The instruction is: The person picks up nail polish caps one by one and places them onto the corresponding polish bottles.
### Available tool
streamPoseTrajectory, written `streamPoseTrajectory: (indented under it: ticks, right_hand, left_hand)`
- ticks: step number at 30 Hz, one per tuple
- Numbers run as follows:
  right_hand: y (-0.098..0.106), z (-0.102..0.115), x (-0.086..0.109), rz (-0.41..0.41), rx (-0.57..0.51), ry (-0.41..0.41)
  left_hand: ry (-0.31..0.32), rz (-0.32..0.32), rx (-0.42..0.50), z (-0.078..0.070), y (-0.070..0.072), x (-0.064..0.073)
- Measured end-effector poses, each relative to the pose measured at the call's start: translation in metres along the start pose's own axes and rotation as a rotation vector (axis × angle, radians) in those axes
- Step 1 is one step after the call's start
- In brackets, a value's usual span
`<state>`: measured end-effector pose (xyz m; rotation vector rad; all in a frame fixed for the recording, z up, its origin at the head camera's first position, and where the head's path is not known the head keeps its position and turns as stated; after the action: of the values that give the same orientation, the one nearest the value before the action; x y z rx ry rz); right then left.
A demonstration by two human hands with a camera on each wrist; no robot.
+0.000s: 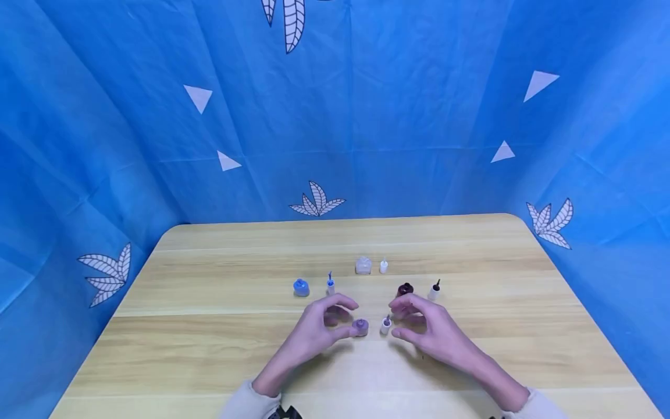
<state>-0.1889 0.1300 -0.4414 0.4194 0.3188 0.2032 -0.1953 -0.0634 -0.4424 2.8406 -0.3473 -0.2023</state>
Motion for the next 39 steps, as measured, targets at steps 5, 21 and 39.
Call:
streamPoseTrajectory:
  ticks: [5,21,39]
  right_hand:
    - [-0.005,-0.001,0.001,0.009,0.005,-0.018]
    - [-0.022,-0.006,-0.001,0.091,0.076,-0.066]
    - [-0.029,-0.004,-0.002,0.108,0.080,-0.081]
  left_hand:
    - [-0.003,0.006,-0.054,0.004,-0.006,0.001]
    - [0.007,-0.017,-0.174,0.006,-0.015,-0.002]
    - [-0.023,-0.026,-0.238,0.001,-0.020,-0.003]
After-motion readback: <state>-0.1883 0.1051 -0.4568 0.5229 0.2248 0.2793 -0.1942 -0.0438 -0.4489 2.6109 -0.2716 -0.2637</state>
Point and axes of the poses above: each hand's wrist, its own x-axis away from the middle knuckle, its own y-axis out of the back of the hand, z = x × y, the point moved 10 cm from there along -x, towards the middle knuckle, and after that the axes turned 10 degrees about -z, right-handed, at the moved point
